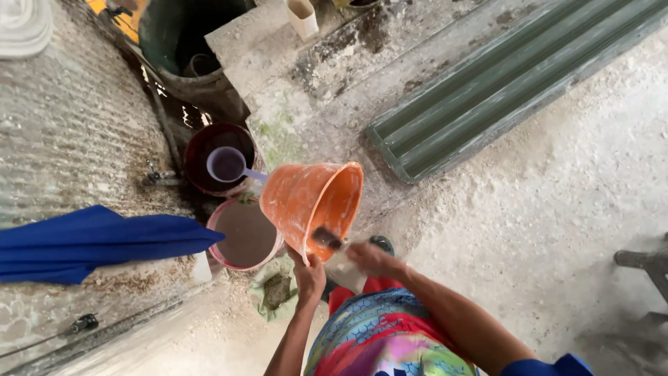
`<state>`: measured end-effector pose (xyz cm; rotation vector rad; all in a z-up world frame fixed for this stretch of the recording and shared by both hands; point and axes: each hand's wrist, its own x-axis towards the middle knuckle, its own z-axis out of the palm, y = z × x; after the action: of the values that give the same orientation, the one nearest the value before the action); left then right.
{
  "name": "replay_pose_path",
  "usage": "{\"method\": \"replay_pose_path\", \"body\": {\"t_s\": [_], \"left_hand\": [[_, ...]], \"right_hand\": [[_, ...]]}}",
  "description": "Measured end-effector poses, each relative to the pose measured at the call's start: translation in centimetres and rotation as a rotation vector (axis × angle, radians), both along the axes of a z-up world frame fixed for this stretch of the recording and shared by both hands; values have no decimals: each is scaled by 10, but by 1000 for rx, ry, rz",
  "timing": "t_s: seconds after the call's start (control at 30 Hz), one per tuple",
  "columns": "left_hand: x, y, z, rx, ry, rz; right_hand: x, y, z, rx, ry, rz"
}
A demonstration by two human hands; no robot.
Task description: The person scrapes residue from the inside of a plastic bucket with a spatula and brush, then rinses it with water.
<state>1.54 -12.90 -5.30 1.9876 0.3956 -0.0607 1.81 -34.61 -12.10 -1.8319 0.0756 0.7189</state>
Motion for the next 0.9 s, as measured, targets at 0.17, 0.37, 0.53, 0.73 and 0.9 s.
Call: {"method": "replay_pose_path", "body": {"t_s": [0.17,0.37,0.53,0.73,0.9], "left_hand": [[8,-4,3,-5,-28,-1],[9,-3,-15,22,76,-2],[9,-1,-1,-5,168,30],[7,2,-27,7,29,14],[-2,5,-24,52,80,5]], "right_hand": [[11,-21,5,-503,-334,-113],[-18,7,-23,94,-206,34],[2,-20,7,-501,-513,-224],[-24,4,17,258,270,48],[-26,-6,13,-393,-302,-119]]}}
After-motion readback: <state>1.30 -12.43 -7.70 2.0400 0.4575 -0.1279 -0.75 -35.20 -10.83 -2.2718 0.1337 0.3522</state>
